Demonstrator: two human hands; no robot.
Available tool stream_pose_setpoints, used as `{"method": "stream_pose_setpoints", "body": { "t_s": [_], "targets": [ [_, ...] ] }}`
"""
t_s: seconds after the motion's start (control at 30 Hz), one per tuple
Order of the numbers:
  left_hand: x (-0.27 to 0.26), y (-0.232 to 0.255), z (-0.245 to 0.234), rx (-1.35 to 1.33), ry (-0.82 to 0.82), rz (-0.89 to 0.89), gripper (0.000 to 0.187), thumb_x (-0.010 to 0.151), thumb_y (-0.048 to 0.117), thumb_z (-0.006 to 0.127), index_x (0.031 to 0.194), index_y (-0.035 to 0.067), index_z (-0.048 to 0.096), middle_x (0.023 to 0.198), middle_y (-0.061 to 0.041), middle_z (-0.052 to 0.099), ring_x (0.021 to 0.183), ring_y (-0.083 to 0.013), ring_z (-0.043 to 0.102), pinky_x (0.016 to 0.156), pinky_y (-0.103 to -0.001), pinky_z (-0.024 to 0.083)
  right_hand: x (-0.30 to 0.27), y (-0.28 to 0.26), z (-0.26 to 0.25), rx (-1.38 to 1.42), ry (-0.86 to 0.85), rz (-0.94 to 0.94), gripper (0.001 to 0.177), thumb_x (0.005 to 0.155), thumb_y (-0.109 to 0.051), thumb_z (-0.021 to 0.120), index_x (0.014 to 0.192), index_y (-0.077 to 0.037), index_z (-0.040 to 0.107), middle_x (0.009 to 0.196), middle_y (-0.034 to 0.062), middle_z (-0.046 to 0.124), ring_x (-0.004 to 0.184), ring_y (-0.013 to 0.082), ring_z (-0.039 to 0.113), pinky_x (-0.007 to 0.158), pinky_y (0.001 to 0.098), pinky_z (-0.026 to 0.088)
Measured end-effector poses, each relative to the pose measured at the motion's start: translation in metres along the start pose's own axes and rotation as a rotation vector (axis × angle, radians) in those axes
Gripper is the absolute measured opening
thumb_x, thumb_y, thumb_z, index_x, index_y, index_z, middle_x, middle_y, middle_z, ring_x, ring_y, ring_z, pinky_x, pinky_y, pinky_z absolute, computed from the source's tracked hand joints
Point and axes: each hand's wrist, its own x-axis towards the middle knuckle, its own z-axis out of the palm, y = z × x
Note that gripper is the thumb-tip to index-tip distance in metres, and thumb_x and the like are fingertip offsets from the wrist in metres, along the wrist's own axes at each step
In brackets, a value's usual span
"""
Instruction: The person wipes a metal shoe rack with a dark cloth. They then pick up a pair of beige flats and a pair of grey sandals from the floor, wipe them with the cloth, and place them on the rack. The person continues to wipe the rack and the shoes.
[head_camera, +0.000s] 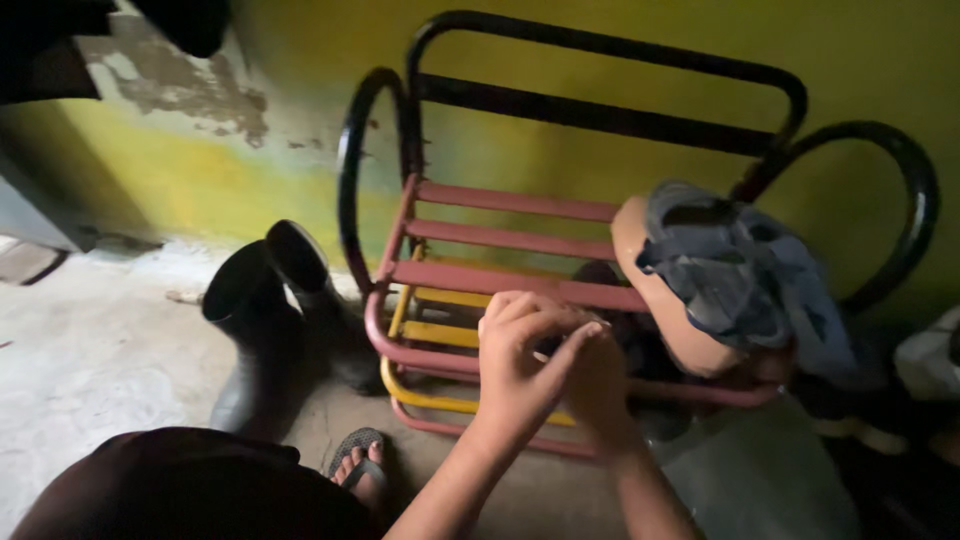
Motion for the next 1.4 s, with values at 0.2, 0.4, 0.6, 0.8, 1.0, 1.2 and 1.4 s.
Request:
{"method": "stream_pose_setpoints", "body": {
  "t_s": [0.2,0.4,0.6,0.8,1.0,1.2,1.4],
  "targets": [
    [0.001,-0.018,-0.033,-0.127,0.052,-0.101,0.006,0.084,0.009,0.079,0.089,0.005,0.077,0.087,-0.004,0.069,0.097,-0.0212,0.061,0.091,-0.034,0.047,0.013,-0.012,-0.01,0.005,-0.147,0.161,0.03,0.081,-0.019,0.074,0.11,-0.011,0.072,0.096,0.0186,0.074,0.094,0.0393,0.072,0.074,0.0449,0.057],
    [-0.004,-0.033,-0.045,-0.227,0.026,-0.163,0.005,0.088,0.007,0.076,0.092,0.004,0.077,0.091,-0.005,0.069,0.099,-0.0187,0.062,0.091,-0.032,0.048,0.015,0.009,-0.017,0.104,-0.312,0.211,0.049,0.063,-0.008,0.072,0.112,-0.014,0.072,0.099,0.0077,0.079,0.094,0.0226,0.078,0.081,0.0344,0.058],
    [-0.011,-0.046,-0.037,-0.402,-0.018,-0.22,0.003,0.091,0.004,0.071,0.093,0.003,0.074,0.095,-0.004,0.065,0.093,-0.017,0.064,0.086,-0.027,0.051,0.014,0.036,-0.017,0.527,-0.352,0.206,0.045,0.071,-0.008,0.077,0.115,-0.004,0.067,0.107,0.0056,0.072,0.103,0.0154,0.069,0.093,0.0312,0.054],
    [-0.007,-0.037,-0.056,-0.38,-0.54,-0.188,0.009,0.091,0.002,0.072,0.1,0.001,0.074,0.1,-0.009,0.073,0.096,-0.021,0.069,0.087,-0.031,0.056,0.013,0.048,-0.018,0.752,-0.262,0.297,0.05,0.067,0.0,0.07,0.117,-0.001,0.066,0.115,0.0054,0.071,0.109,0.0163,0.066,0.1,0.0302,0.05],
    [0.018,-0.011,-0.086,-0.038,-0.722,-0.069,0.033,0.077,0.009,0.082,0.108,0.004,0.074,0.108,-0.011,0.075,0.103,-0.0253,0.072,0.09,-0.036,0.057,0.013,0.032,-0.027,0.612,-0.06,0.297,0.065,0.067,0.005,0.068,0.129,-0.005,0.054,0.119,0.0086,0.059,0.115,0.0193,0.058,0.101,0.0341,0.048],
    [0.041,-0.039,-0.082,0.275,-0.218,-0.172,0.039,0.081,0.021,0.081,0.114,0.006,0.067,0.102,-0.01,0.073,0.096,-0.0276,0.073,0.081,-0.04,0.058,0.028,0.02,-0.033,0.414,-0.009,0.041,0.061,0.077,-0.002,0.074,0.129,-0.006,0.042,0.115,0.0123,0.05,0.111,0.0229,0.056,0.098,0.0345,0.048],
    [0.079,-0.116,-0.046,0.608,-0.099,0.061,0.042,0.084,0.028,0.076,0.121,0.009,0.067,0.117,-0.014,0.07,0.11,-0.037,0.063,0.091,-0.048,0.051,0.087,0.018,0.019,-0.123,0.264,-0.173,0.059,0.085,-0.008,0.082,0.131,-0.006,0.045,0.122,0.0224,0.055,0.121,0.0381,0.054,0.102,0.0512,0.044]
  ]
}}
